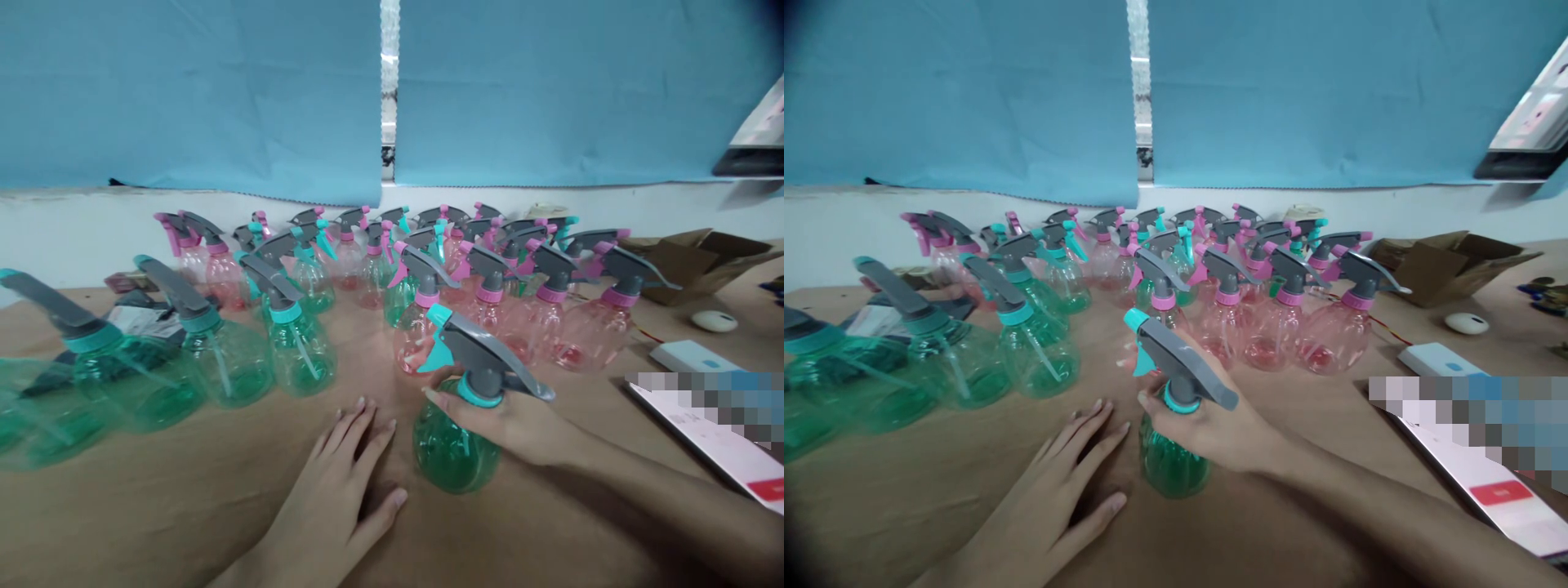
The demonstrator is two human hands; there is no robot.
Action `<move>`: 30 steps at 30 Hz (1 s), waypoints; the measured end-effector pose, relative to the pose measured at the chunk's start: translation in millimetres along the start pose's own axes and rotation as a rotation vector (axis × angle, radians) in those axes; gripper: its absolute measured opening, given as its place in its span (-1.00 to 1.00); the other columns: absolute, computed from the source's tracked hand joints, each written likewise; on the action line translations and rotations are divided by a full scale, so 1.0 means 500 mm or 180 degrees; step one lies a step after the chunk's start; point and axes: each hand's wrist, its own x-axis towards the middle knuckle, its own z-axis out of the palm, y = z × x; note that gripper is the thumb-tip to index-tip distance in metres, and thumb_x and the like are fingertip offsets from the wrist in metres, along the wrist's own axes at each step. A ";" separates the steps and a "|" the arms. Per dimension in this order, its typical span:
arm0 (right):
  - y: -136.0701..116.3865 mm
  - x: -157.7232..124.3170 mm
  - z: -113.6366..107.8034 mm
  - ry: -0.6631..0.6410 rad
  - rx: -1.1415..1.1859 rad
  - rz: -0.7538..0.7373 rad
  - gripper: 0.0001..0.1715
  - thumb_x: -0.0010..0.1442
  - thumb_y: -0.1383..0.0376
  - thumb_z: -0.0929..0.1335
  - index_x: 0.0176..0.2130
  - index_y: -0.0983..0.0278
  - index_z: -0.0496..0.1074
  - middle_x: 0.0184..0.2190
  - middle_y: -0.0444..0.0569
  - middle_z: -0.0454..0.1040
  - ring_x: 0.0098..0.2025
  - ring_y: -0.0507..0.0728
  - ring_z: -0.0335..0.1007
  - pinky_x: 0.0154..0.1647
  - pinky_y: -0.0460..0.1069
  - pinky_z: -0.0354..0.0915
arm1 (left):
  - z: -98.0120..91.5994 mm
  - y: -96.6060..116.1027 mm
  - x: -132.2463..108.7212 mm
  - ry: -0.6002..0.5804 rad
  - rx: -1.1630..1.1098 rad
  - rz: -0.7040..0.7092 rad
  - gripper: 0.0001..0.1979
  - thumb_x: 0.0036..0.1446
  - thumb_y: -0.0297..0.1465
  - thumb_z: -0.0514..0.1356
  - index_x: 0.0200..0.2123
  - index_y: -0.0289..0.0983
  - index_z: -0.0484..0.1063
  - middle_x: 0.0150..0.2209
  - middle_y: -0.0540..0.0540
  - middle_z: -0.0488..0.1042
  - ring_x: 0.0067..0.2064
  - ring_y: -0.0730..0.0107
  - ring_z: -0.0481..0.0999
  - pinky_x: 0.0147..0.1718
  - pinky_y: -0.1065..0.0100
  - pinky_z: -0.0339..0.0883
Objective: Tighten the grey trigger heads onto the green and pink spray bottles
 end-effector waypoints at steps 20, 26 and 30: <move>0.023 0.011 0.002 0.0013 0.0186 -0.0158 -0.85 0.06 0.27 0.33 -0.27 0.18 0.40 -0.30 -0.11 0.52 -0.24 0.12 0.48 -0.22 0.04 0.42 | -0.009 0.004 0.002 -0.0081 0.0047 0.0007 -0.46 0.22 -0.11 0.02 0.18 -0.27 0.18 0.25 -0.25 0.10 0.22 -0.01 0.13 0.05 -0.07 0.19; 0.021 0.011 0.002 0.0078 0.0001 -0.0176 -0.77 0.07 0.27 0.32 -0.19 0.16 0.35 -0.35 -0.14 0.52 -0.34 0.11 0.48 -0.29 0.03 0.43 | -0.010 0.005 0.003 -0.0106 0.0045 0.0000 -0.46 0.23 -0.11 0.01 0.18 -0.29 0.18 0.24 -0.26 0.11 0.22 -0.02 0.12 0.03 -0.08 0.21; 0.029 0.009 0.006 0.0258 -0.0293 -0.0151 -0.81 0.08 0.20 0.31 -0.23 0.14 0.35 -0.38 -0.15 0.51 -0.38 0.12 0.47 -0.31 0.04 0.43 | -0.009 0.005 0.002 -0.0062 0.0022 -0.0005 -0.46 0.22 -0.11 0.02 0.18 -0.27 0.19 0.24 -0.24 0.11 0.22 0.00 0.12 0.05 -0.05 0.18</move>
